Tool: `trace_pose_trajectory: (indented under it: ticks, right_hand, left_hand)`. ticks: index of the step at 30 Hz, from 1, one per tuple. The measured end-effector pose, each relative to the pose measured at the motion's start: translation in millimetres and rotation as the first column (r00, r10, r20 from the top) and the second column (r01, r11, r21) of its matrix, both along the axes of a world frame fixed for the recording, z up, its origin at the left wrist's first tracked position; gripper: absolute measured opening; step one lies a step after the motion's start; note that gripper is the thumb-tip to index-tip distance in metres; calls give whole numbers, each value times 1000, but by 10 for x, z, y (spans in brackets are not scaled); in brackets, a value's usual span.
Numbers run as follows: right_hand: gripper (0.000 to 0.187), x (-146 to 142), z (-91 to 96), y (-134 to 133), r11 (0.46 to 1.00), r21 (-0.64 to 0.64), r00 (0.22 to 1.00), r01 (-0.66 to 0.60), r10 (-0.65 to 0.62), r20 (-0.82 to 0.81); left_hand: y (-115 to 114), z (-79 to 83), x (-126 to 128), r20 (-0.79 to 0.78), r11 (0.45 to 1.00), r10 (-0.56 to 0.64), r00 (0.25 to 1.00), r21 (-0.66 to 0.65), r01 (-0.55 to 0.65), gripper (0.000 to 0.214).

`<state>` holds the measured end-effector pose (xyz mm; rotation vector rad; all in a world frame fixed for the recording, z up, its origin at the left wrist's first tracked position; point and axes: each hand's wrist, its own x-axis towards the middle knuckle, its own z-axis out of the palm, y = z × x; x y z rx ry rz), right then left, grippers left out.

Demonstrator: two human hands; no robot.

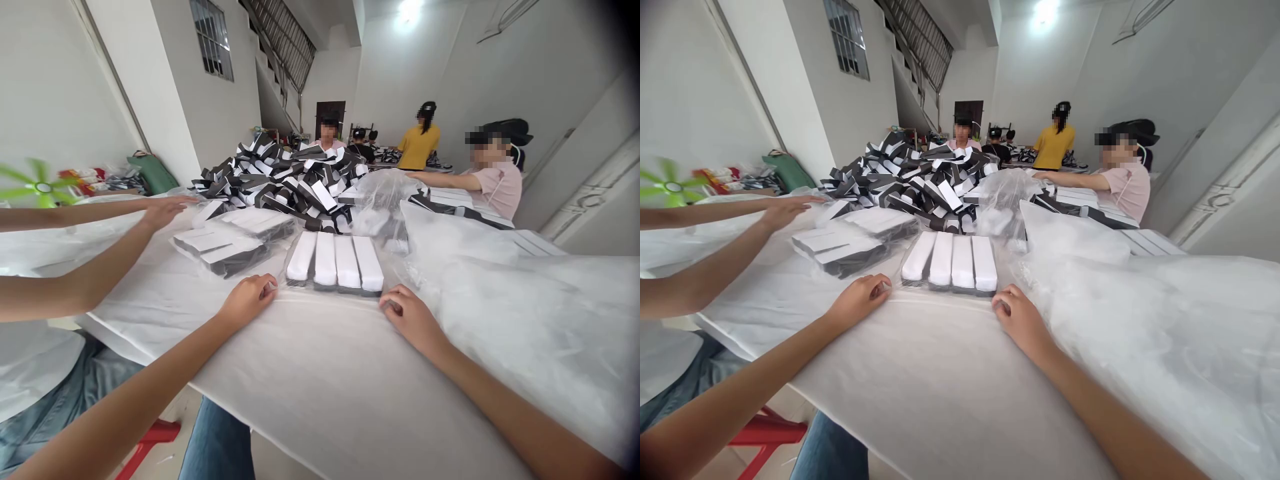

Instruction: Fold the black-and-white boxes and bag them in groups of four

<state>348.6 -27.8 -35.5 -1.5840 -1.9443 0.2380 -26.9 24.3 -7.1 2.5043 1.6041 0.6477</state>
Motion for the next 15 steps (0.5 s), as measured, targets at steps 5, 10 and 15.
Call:
trace_pose_trajectory:
  ticks: [5,10,15]
  right_hand:
    - [24,-65,57,-66,965,254,975,-60,2,224]
    - [43,-342,175,-252,929,187,918,-320,256,302]
    - [56,-437,173,-340,922,-66,880,-382,385,277]
  left_hand:
    - [-83,83,34,-74,958,-130,989,246,144,34]
    - [-433,150,446,-86,894,-434,897,82,440,51]
    - [-464,55,755,-115,832,-551,826,4,555,57]
